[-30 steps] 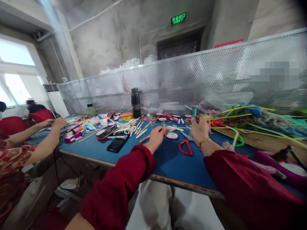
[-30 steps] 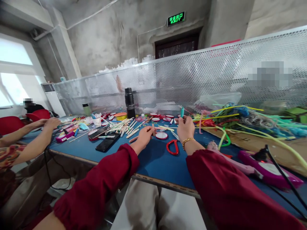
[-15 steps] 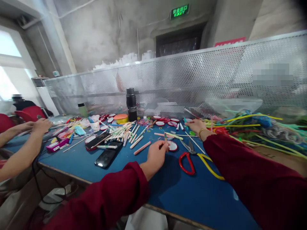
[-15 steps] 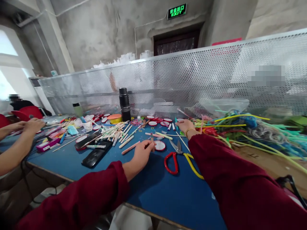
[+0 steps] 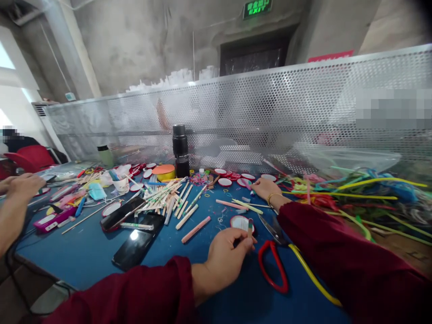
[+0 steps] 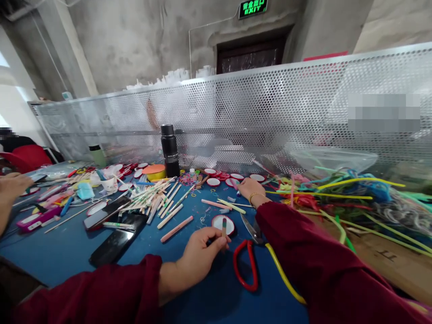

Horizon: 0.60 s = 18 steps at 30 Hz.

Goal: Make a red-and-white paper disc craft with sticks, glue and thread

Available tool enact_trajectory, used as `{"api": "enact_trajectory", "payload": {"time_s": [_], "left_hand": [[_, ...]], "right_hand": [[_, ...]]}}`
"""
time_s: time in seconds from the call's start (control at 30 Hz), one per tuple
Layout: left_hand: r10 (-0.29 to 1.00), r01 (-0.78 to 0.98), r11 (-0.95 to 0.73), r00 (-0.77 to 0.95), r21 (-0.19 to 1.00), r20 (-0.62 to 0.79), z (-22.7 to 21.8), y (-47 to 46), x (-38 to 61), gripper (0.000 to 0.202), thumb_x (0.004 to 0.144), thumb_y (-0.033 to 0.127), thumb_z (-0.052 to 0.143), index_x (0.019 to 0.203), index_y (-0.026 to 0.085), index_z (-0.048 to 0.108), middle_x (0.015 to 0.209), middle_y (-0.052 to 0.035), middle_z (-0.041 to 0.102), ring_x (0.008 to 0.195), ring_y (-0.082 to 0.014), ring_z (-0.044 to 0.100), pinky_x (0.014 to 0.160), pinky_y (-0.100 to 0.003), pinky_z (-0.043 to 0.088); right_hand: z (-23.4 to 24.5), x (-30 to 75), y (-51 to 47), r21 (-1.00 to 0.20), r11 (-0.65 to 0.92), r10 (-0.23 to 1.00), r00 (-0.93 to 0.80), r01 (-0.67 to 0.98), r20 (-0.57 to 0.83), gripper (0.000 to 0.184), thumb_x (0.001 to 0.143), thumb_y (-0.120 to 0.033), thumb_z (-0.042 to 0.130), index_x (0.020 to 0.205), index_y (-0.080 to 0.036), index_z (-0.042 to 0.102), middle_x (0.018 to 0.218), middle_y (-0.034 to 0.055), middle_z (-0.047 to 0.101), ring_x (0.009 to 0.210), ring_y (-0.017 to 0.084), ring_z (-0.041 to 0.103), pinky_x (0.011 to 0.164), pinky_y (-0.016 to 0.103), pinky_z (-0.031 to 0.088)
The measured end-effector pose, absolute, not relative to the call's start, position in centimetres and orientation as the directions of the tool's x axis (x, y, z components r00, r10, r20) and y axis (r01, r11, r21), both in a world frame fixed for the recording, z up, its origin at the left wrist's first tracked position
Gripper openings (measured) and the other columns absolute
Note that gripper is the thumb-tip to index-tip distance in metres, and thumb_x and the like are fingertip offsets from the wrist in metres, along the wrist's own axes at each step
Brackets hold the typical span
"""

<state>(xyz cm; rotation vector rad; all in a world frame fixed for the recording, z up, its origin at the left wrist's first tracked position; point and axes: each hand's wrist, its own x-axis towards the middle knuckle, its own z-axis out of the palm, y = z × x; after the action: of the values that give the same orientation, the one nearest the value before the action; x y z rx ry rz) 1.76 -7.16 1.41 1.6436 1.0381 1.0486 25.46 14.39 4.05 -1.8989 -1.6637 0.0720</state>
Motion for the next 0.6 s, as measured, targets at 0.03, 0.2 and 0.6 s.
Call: {"api": "enact_trajectory", "payload": {"time_s": [0.03, 0.2, 0.6], "left_hand": [[0.937, 0.166, -0.233, 0.301, 0.958, 0.176, 1.4, -7.2, 1.8, 0.026, 0.087, 0.043, 0.060, 0.084, 0.025, 0.077, 0.085, -0.0065, 0.074, 0.081, -0.0227, 0.064, 0.079, -0.035, 0.050], [0.931, 0.130, -0.202, 0.333, 0.971, 0.149, 1.4, -7.4, 1.8, 0.026, 0.089, 0.041, 0.059, 0.089, 0.021, 0.076, 0.082, -0.0052, 0.073, 0.078, -0.0198, 0.062, 0.075, -0.031, 0.049], [0.941, -0.019, -0.181, 0.289, 0.983, 0.179, 2.7, -7.3, 1.5, 0.025, 0.090, 0.036, 0.058, 0.076, 0.016, 0.063, 0.078, -0.0040, 0.067, 0.077, -0.0153, 0.056, 0.075, -0.027, 0.042]], "right_hand": [[4.1, 25.2, 14.3, -0.448, -0.049, 0.922, 0.213, 0.893, 0.323, 0.020, 0.072, -0.032, 0.072, 0.056, -0.021, 0.069, 0.060, 0.0076, 0.067, 0.061, 0.023, 0.061, 0.062, 0.034, 0.045], [5.1, 24.8, 14.2, -0.357, -0.104, 0.944, 0.205, 0.928, 0.257, 0.025, 0.083, -0.036, 0.063, 0.069, -0.019, 0.075, 0.078, 0.0102, 0.074, 0.076, 0.023, 0.067, 0.070, 0.031, 0.045], [6.2, 30.2, 14.7, -0.282, -0.136, 0.960, 0.197, 0.950, 0.198, 0.026, 0.084, -0.038, 0.064, 0.073, -0.018, 0.076, 0.074, 0.0096, 0.072, 0.076, 0.023, 0.069, 0.067, 0.030, 0.045]]}}
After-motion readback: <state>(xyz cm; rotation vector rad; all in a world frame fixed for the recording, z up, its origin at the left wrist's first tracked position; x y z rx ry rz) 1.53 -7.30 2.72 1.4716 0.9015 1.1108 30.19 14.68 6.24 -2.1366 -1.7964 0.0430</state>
